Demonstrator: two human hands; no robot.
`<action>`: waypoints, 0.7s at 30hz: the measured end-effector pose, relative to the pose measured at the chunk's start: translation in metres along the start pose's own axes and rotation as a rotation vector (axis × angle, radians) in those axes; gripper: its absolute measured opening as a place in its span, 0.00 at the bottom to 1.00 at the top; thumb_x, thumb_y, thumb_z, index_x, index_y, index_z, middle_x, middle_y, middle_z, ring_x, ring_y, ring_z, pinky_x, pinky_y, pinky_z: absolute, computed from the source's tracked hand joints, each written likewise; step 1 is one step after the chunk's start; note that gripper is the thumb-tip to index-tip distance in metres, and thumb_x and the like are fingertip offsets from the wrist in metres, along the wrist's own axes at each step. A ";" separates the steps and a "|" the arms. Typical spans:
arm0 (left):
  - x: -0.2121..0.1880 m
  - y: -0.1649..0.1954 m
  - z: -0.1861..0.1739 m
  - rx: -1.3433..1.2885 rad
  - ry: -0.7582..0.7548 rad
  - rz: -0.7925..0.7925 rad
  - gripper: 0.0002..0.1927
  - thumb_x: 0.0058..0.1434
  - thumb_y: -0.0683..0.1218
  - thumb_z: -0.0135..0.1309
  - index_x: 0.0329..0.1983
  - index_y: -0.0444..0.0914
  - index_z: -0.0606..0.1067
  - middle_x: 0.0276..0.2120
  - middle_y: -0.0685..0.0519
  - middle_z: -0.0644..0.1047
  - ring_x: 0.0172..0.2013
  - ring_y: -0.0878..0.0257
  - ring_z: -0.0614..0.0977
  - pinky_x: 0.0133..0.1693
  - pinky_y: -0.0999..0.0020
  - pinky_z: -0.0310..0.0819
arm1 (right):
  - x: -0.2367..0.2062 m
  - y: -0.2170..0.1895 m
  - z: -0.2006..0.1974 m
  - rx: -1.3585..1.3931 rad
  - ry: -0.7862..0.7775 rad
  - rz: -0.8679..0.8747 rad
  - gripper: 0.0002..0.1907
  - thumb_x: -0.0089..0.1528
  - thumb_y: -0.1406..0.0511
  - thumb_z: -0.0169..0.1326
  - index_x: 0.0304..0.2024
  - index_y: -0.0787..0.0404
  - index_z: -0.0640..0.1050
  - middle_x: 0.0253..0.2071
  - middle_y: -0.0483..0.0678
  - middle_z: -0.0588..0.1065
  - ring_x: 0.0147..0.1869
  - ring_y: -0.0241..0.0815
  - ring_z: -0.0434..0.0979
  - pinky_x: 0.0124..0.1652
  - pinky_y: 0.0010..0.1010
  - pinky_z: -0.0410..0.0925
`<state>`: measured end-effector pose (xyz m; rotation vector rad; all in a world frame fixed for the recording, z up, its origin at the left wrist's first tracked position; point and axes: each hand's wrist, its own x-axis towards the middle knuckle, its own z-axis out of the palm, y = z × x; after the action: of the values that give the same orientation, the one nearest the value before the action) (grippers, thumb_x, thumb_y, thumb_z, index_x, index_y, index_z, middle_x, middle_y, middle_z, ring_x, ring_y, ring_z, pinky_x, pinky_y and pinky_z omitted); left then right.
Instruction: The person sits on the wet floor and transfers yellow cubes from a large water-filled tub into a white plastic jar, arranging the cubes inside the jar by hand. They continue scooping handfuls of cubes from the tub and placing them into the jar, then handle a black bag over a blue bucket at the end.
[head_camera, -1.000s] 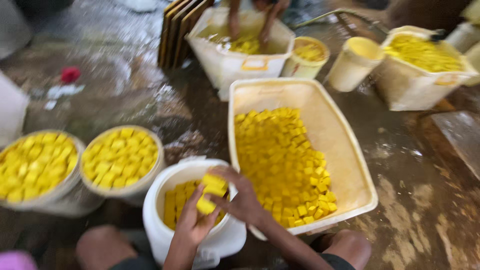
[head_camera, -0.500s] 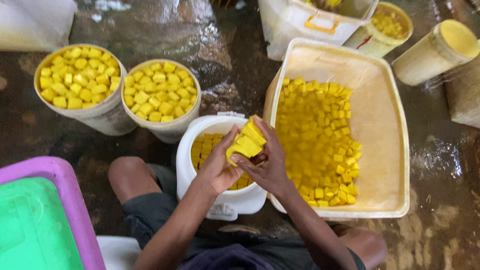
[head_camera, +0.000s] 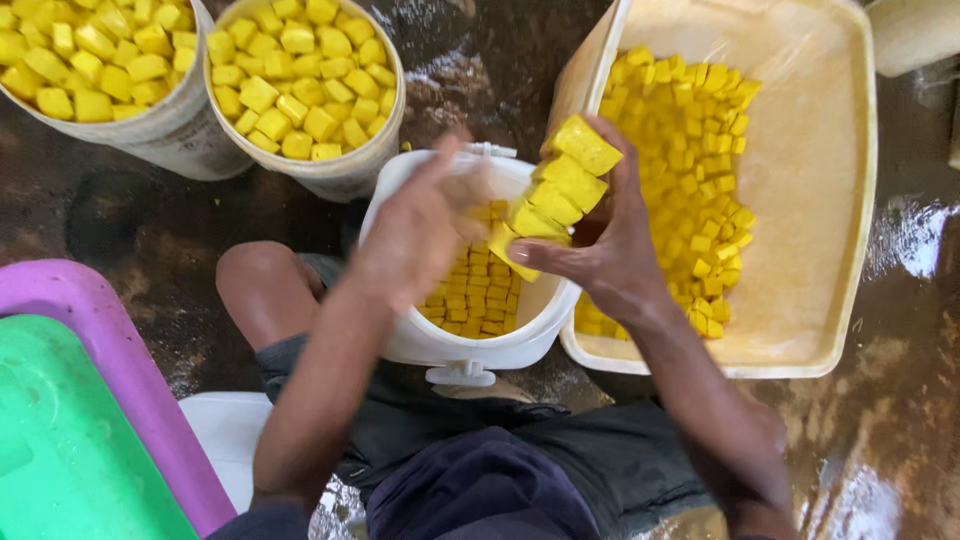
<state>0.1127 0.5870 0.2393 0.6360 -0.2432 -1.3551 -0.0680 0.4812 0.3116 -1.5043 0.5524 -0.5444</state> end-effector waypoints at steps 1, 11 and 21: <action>0.014 0.011 -0.020 0.190 0.114 0.053 0.34 0.66 0.62 0.53 0.72 0.46 0.65 0.60 0.53 0.73 0.55 0.61 0.75 0.55 0.59 0.70 | 0.005 0.002 -0.003 0.085 -0.039 0.140 0.60 0.48 0.69 0.75 0.74 0.54 0.53 0.60 0.49 0.67 0.63 0.45 0.73 0.62 0.37 0.75; 0.161 0.026 -0.239 0.457 0.586 0.268 0.20 0.65 0.56 0.56 0.53 0.40 0.72 0.41 0.55 0.73 0.41 0.64 0.75 0.38 0.64 0.69 | 0.093 0.184 0.030 -0.852 -0.607 0.730 0.54 0.41 0.66 0.77 0.66 0.58 0.62 0.51 0.58 0.78 0.55 0.52 0.78 0.53 0.39 0.72; 0.197 0.035 -0.260 0.339 0.425 0.339 0.11 0.69 0.53 0.54 0.45 0.41 0.74 0.37 0.56 0.80 0.39 0.67 0.83 0.40 0.66 0.76 | 0.094 0.368 0.019 -0.916 -0.387 1.050 0.55 0.36 0.68 0.71 0.67 0.54 0.65 0.51 0.58 0.79 0.48 0.57 0.82 0.33 0.45 0.79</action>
<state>0.3194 0.4756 0.0099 1.0962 -0.2245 -0.8334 0.0138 0.4348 -0.0567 -1.7949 1.2440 0.9158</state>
